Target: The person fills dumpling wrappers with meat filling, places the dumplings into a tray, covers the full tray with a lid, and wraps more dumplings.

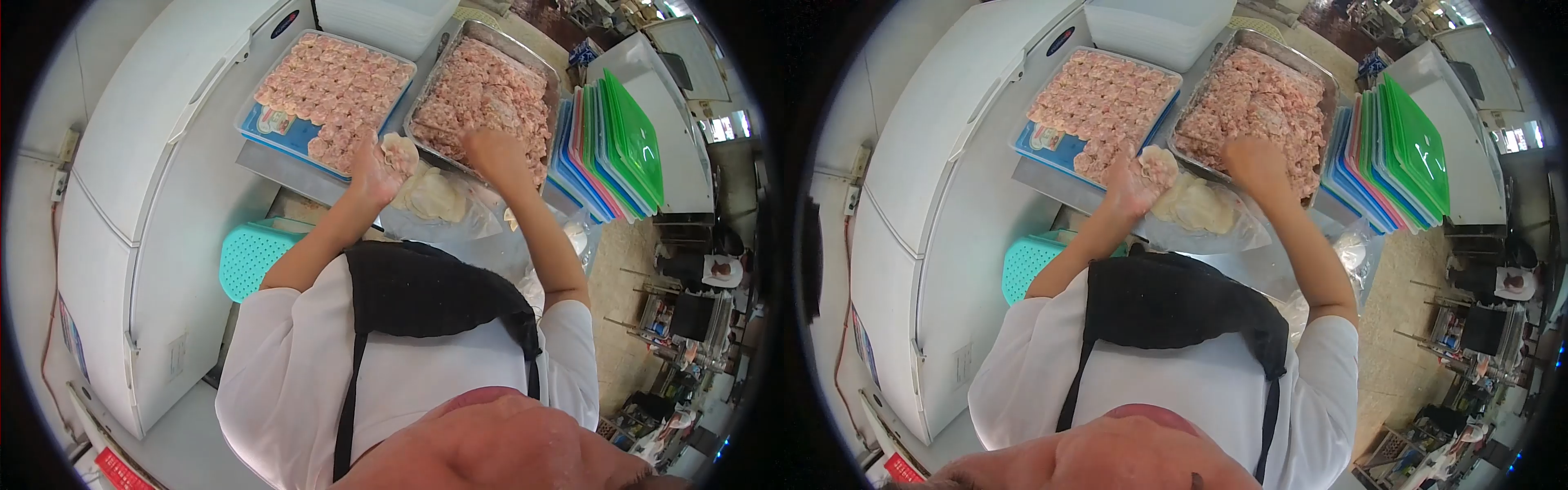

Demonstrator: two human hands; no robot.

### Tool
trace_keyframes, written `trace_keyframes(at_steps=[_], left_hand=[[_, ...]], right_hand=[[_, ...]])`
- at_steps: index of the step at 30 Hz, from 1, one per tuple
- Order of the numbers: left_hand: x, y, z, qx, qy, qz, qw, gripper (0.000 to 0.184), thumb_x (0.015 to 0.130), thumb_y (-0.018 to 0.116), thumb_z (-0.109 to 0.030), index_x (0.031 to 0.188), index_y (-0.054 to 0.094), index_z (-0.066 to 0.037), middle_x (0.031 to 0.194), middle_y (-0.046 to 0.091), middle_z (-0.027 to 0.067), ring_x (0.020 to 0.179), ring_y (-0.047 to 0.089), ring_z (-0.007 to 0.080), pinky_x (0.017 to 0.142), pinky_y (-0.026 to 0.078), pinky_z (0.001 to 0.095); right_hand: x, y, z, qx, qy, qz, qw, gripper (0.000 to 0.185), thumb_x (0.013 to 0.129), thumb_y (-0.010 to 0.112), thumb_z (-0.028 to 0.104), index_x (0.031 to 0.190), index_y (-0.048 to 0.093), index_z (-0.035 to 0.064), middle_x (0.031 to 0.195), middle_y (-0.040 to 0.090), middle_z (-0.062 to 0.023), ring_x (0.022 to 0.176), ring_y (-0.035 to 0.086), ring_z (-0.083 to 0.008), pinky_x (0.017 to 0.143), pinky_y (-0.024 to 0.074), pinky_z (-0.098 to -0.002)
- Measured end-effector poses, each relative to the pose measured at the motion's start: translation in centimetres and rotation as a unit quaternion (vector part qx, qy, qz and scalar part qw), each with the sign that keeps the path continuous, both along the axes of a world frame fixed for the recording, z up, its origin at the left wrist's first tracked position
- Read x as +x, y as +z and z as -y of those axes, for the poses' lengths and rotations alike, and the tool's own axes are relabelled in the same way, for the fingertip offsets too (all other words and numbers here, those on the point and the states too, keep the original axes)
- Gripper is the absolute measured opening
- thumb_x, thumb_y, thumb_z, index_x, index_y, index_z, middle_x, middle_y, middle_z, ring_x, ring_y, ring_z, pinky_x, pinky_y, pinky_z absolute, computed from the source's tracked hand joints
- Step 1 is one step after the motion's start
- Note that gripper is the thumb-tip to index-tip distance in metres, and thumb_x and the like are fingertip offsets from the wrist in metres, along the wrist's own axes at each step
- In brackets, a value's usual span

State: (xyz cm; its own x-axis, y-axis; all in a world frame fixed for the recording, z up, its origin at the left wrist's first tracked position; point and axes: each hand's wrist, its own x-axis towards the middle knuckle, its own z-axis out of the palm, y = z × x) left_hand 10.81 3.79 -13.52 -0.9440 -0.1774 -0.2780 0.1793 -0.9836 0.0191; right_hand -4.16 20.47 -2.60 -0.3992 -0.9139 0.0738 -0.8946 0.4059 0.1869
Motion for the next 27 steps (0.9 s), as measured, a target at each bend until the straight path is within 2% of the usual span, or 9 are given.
trace_keyframes(at_steps=[6,10,11,13,16,19,22,24,27], left_hand=[[-0.1,0.6,-0.6,-0.018,0.007,0.059,0.998,0.045,0.098,0.035,-0.045,0.094,0.052,-0.004,0.078,0.051,0.0091,0.069,0.050,0.0212,0.065,0.046,0.0349],[-1.5,4.4,-1.1,0.007,0.024,0.111,0.994,0.048,0.098,0.035,-0.045,0.100,0.052,-0.001,0.085,0.055,0.0123,0.072,0.053,0.0233,0.070,0.049,0.0374],[-2.3,3.3,-0.8,0.013,-0.002,0.034,0.999,0.049,0.098,0.034,-0.046,0.098,0.053,-0.002,0.086,0.056,0.0123,0.074,0.054,0.0241,0.070,0.049,0.0371],[-4.1,1.8,-0.5,0.025,-0.059,-0.121,0.991,0.050,0.098,0.032,-0.049,0.095,0.054,-0.004,0.088,0.059,0.0125,0.078,0.058,0.0255,0.071,0.049,0.0363],[-6.2,7.7,-3.1,-0.062,-0.007,0.096,0.993,0.059,0.095,0.033,-0.055,0.104,0.056,-0.001,0.094,0.061,0.0157,0.086,0.059,0.0295,0.073,0.049,0.0415],[-8.0,4.5,-2.7,-0.042,-0.014,0.048,0.998,0.065,0.093,0.033,-0.059,0.108,0.057,0.000,0.097,0.062,0.0170,0.089,0.057,0.0325,0.075,0.047,0.0458],[-8.3,5.4,-3.1,-0.051,-0.020,-0.022,0.998,0.067,0.093,0.032,-0.060,0.105,0.058,0.001,0.097,0.061,0.0176,0.091,0.056,0.0345,0.076,0.046,0.0467],[-8.6,7.5,-4.6,-0.051,-0.009,0.024,0.998,0.069,0.092,0.032,-0.061,0.105,0.057,0.002,0.100,0.061,0.0189,0.098,0.055,0.0382,0.088,0.044,0.0513],[-8.7,8.5,-5.3,-0.064,-0.014,-0.007,0.998,0.068,0.092,0.033,-0.060,0.107,0.056,0.002,0.103,0.060,0.0199,0.103,0.055,0.0393,0.096,0.041,0.0545]], right_hand=[[0.6,-2.3,-2.3,-0.029,-0.070,0.171,0.982,0.037,0.093,0.050,0.030,0.073,0.065,0.0023,0.078,0.066,-0.0182,0.071,0.065,-0.0326,0.066,0.0505,-0.0424],[-0.9,-4.9,-5.2,-0.157,-0.165,0.452,0.862,0.037,0.092,0.052,0.032,0.078,0.066,0.0011,0.078,0.064,-0.0196,0.077,0.063,-0.0331,0.070,0.0478,-0.0404],[-0.9,-5.2,-5.9,-0.190,-0.180,0.505,0.822,0.037,0.092,0.053,0.033,0.078,0.066,0.0009,0.078,0.064,-0.0200,0.078,0.063,-0.0335,0.071,0.0471,-0.0402],[0.4,-3.5,-6.1,-0.235,-0.129,0.430,0.862,0.034,0.092,0.054,0.032,0.082,0.066,0.0018,0.078,0.064,-0.0185,0.078,0.062,-0.0342,0.070,0.0468,-0.0409],[0.4,-3.0,-7.5,-0.223,-0.069,0.293,0.927,0.026,0.090,0.057,0.029,0.090,0.067,0.0049,0.079,0.063,-0.0153,0.076,0.062,-0.0328,0.068,0.0473,-0.0411],[0.8,1.3,-9.1,-0.156,-0.084,0.147,0.973,0.019,0.087,0.059,0.024,0.096,0.066,0.0088,0.078,0.061,-0.0121,0.075,0.061,-0.0305,0.065,0.0483,-0.0413],[1.7,3.6,-9.8,-0.158,-0.072,0.036,0.984,0.019,0.083,0.062,0.017,0.101,0.064,0.0122,0.076,0.057,-0.0099,0.074,0.061,-0.0284,0.061,0.0494,-0.0403],[1.9,1.6,-9.9,-0.193,-0.026,0.003,0.981,0.020,0.084,0.062,0.017,0.103,0.063,0.0125,0.076,0.057,-0.0096,0.072,0.061,-0.0282,0.060,0.0494,-0.0396],[0.1,0.6,-9.7,-0.208,-0.045,0.029,0.977,0.022,0.085,0.062,0.018,0.107,0.063,0.0139,0.076,0.057,-0.0093,0.071,0.061,-0.0281,0.059,0.0496,-0.0381]])
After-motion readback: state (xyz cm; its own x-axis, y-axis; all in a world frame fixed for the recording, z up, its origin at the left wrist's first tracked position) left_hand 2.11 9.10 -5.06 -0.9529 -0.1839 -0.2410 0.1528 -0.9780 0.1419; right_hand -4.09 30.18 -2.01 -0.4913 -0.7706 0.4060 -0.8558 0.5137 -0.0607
